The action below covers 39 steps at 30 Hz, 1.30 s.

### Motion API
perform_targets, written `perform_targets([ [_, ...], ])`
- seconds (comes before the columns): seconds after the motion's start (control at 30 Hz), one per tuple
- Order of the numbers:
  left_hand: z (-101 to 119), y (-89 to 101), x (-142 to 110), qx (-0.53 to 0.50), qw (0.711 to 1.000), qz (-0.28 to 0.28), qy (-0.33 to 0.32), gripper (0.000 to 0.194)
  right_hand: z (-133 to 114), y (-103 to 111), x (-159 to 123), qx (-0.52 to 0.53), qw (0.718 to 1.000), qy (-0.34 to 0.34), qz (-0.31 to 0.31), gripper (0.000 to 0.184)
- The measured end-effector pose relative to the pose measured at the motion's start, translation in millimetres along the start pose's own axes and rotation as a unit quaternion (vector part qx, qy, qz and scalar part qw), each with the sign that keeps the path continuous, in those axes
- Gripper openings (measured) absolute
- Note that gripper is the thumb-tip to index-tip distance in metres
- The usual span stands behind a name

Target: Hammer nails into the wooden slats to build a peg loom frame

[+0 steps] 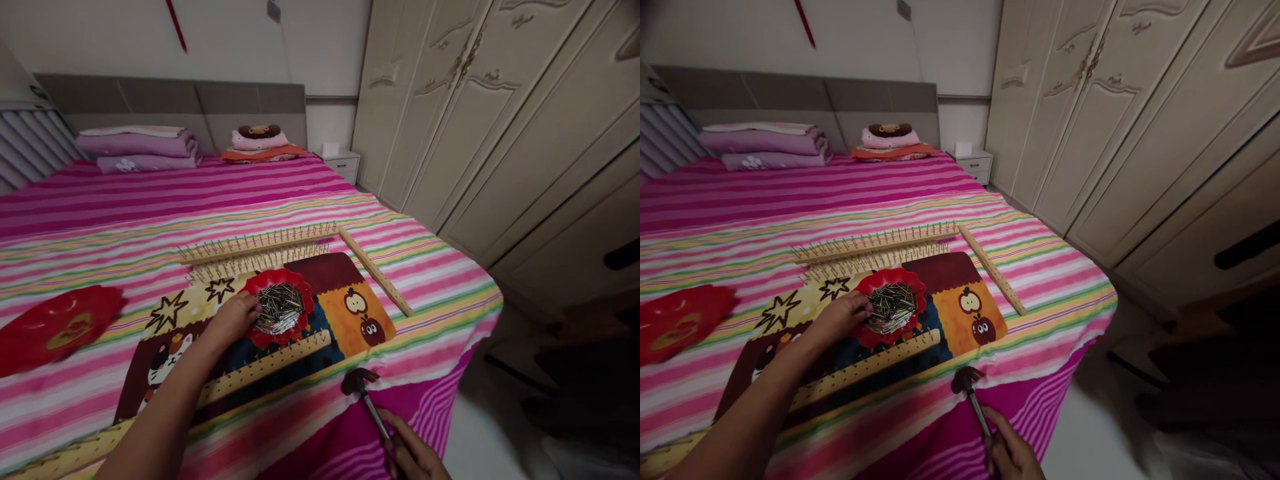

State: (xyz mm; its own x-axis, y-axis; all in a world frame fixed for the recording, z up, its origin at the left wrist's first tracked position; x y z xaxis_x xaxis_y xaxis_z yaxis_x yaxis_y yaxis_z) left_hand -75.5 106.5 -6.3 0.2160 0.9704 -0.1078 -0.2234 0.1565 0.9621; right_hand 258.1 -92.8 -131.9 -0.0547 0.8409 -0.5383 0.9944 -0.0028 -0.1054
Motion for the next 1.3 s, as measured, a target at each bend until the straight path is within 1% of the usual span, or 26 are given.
perform_targets([
  [0.13,-2,7.8,-3,-0.026,1.0,-0.003,0.014,0.014,-3,0,-3,-0.002,1.0,0.001,-0.011,0.071],
  [0.23,-5,13.5,-5,-0.064,0.998,-0.003,0.026,0.014,-7,-1,-4,0.002,0.999,0.01,-0.031,0.07],
  [0.3,-6,17.2,-7,-0.09,0.995,-0.002,0.04,0.015,-9,-1,-5,0.006,0.999,0.009,-0.035,0.07],
  [0.4,-1,24.0,-15,-0.141,0.988,-0.003,0.056,0.019,-11,-3,-6,0.007,1.0,0.0,-0.03,0.071],
  [0.47,8,29.8,-27,-0.188,0.98,-0.009,0.058,0.023,-14,-4,-7,0.001,1.0,-0.004,-0.023,0.069],
  [0.53,20,35.1,-45,-0.232,0.971,-0.017,0.058,0.025,-20,-6,-10,-0.012,1.0,-0.007,-0.02,0.067],
  [0.63,32,35.0,-80,-0.244,0.965,-0.012,0.093,0.023,-28,-7,-14,-0.039,0.999,-0.015,-0.022,0.064],
  [0.7,35,23.9,-104,-0.245,0.961,-0.001,0.126,0.019,-31,-7,-15,-0.053,0.998,-0.015,-0.026,0.062],
  [0.73,35,14.2,-115,-0.245,0.959,-0.004,0.14,0.017,-31,-6,-14,-0.059,0.998,-0.011,-0.028,0.061],
  [0.8,35,-11.7,-136,-0.233,0.958,-0.028,0.165,0.01,-28,-5,-12,-0.069,0.997,-0.004,-0.03,0.061],
  [0.87,35,-41.2,-154,-0.2,0.962,-0.071,0.174,0.007,-25,-4,-11,-0.082,0.996,-0.003,-0.029,0.063],
  [0.93,36,-67.2,-169,-0.142,0.961,-0.12,0.202,0.009,-24,-3,-11,-0.089,0.996,-0.001,-0.022,0.063],
  [1.0,37,-84.6,-179,-0.1,0.958,-0.16,0.217,0.013,-25,-3,-13,-0.091,0.996,0.004,-0.019,0.06],
  [1.03,38,-89.4,-183,-0.086,0.956,-0.173,0.22,0.015,-26,-3,-14,-0.093,0.995,0.006,-0.021,0.058],
  [1.1,41,-92.5,-186,-0.075,0.955,-0.182,0.222,0.021,-28,-5,-16,-0.098,0.995,0.006,-0.029,0.058],
  [1.2,47,-88.7,-186,-0.093,0.953,-0.184,0.222,0.028,-30,-6,-17,-0.108,0.993,0.003,-0.037,0.06],
  [1.3,52,-86.1,-183,-0.107,0.95,-0.196,0.219,0.029,-30,-7,-16,-0.111,0.993,0.001,-0.036,0.062],
])
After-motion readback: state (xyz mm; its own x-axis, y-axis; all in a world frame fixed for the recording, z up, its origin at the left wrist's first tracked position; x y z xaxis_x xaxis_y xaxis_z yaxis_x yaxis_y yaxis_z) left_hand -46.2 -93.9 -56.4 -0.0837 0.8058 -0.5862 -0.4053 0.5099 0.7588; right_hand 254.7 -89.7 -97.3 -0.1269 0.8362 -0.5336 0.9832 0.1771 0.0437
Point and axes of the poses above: each hand's wrist, its own x-axis towards the middle knuckle, its own y-axis out of the back of the hand, z = x × y, the point moved 2 cm from there along x, towards the middle knuckle, and after that the axes turned 3 degrees about -z, right-handed, at the moved point
